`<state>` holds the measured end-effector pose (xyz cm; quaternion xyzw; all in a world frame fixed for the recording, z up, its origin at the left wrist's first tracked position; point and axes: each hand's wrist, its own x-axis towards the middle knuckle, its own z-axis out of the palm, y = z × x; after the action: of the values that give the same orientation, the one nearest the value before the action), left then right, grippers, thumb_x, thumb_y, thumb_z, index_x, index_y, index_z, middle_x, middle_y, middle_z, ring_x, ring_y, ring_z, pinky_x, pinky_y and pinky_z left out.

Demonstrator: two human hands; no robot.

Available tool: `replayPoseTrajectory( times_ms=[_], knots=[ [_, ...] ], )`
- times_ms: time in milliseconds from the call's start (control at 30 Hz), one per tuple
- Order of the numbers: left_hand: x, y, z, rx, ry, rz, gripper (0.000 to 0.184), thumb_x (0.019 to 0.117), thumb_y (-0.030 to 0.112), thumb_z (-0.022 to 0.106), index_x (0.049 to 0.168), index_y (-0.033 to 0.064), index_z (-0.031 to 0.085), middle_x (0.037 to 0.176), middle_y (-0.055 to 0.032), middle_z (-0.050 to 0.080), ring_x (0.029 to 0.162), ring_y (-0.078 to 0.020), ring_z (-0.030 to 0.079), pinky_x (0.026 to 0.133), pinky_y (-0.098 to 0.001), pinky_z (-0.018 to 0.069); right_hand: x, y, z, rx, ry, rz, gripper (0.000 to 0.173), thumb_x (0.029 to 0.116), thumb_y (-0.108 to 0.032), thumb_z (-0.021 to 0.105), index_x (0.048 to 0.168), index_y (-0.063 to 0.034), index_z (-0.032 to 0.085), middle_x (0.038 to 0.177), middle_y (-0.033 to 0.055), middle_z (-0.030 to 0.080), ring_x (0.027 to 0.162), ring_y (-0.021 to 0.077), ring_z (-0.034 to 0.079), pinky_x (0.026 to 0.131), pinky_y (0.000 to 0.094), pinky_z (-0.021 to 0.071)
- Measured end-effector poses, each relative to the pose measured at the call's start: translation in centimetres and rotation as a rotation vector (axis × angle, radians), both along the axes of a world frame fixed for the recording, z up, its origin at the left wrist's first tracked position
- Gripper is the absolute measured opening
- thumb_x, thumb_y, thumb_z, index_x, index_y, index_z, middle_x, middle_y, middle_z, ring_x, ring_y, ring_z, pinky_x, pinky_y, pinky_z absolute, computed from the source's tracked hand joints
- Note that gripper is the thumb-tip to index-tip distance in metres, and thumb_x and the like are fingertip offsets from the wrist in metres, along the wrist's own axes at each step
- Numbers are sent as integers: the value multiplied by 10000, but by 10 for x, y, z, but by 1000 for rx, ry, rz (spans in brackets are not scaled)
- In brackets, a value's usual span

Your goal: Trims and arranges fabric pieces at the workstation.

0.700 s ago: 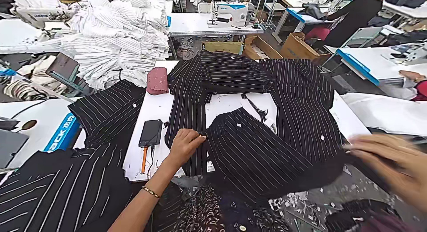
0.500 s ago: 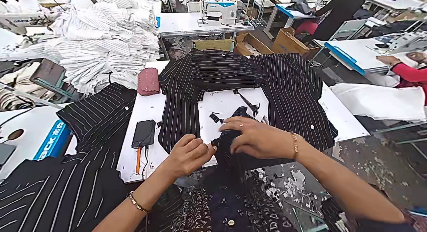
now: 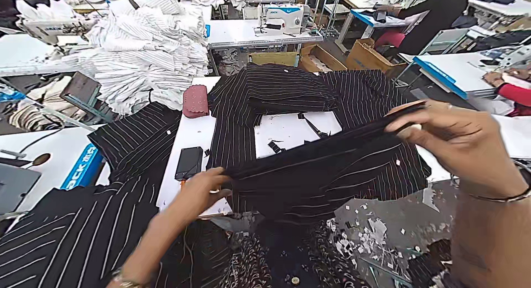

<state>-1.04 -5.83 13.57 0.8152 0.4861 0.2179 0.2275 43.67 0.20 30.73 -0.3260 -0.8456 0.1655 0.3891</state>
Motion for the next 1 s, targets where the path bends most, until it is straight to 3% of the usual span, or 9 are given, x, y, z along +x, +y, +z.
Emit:
replayPoseTrajectory(
  times_ms=[67, 100, 200, 267, 333, 533, 733, 833, 1000],
  knots=[
    [-37, -2, 23, 27, -285, 8, 268, 823, 435, 800, 854, 194, 688, 796, 120, 631, 708, 42, 566, 644, -165, 489, 13, 12, -14, -107, 74, -185, 105, 953, -218, 660, 987, -195, 756, 1010, -148, 702, 914, -65, 634, 827, 129, 532],
    [-47, 0, 34, 6, -389, -13, 291, 829, 541, 775, 828, 268, 677, 768, 205, 606, 685, 133, 529, 608, -78, 445, 11, 21, -25, -184, 98, -247, 109, 961, -159, 638, 987, -151, 744, 988, -120, 698, 834, -77, 617, 749, 111, 517],
    [-54, 17, 56, 286, -97, 193, 411, 935, 502, 659, 819, 111, 709, 690, 44, 551, 609, -60, 511, 549, -273, 440, -14, 51, -54, -383, 213, -349, 126, 1011, -104, 612, 1041, -97, 734, 887, -95, 693, 670, -80, 535, 606, 106, 431],
    [-50, 24, 75, 456, 114, 405, 336, 999, 316, 621, 1023, 5, 748, 790, -182, 601, 667, -362, 578, 596, -578, 463, -36, 62, -58, -389, 369, -322, 129, 1015, -85, 604, 1010, -117, 729, 882, -127, 702, 708, -98, 566, 658, 88, 459],
    [-54, 16, 88, 600, 157, 574, 313, 1050, 251, 569, 1175, -1, 707, 912, -273, 621, 779, -461, 596, 708, -647, 459, -47, 65, -54, -317, 472, -222, 149, 1019, -85, 593, 990, -152, 724, 969, -144, 715, 820, -85, 620, 760, 105, 510],
    [-72, -45, 38, 584, 217, 697, 349, 1054, 252, 525, 1126, -24, 726, 863, -311, 634, 757, -491, 617, 685, -656, 457, -51, 51, -110, -275, 290, -63, 160, 956, -67, 606, 1020, -89, 752, 960, -98, 697, 834, -54, 608, 753, 157, 524],
    [-39, -71, -49, -324, 311, 725, 214, 1000, 174, 650, 1128, 50, 769, 1057, -300, 709, 969, -551, 671, 804, -784, 465, -68, 1, -288, -569, 126, 61, 212, 971, -126, 629, 1051, 11, 769, 1076, 105, 762, 1120, 179, 677, 1100, 375, 459],
    [18, -42, -76, -190, 212, 441, 244, 1000, 214, 655, 1161, 71, 769, 1130, -216, 720, 1052, -426, 696, 886, -660, 538, -68, -18, -318, -636, 95, 8, 242, 953, -109, 606, 1096, 2, 765, 1142, 125, 753, 1201, 252, 654, 1163, 432, 393],
    [150, 11, -110, -64, -20, 26, 429, 986, 273, 669, 1319, 2, 665, 1251, -222, 688, 1180, -392, 662, 1004, -549, 521, -66, -34, -322, -526, 170, -48, 279, 886, 2, 542, 1040, 8, 775, 1116, 135, 758, 1146, 255, 678, 1071, 401, 485]
  ],
)
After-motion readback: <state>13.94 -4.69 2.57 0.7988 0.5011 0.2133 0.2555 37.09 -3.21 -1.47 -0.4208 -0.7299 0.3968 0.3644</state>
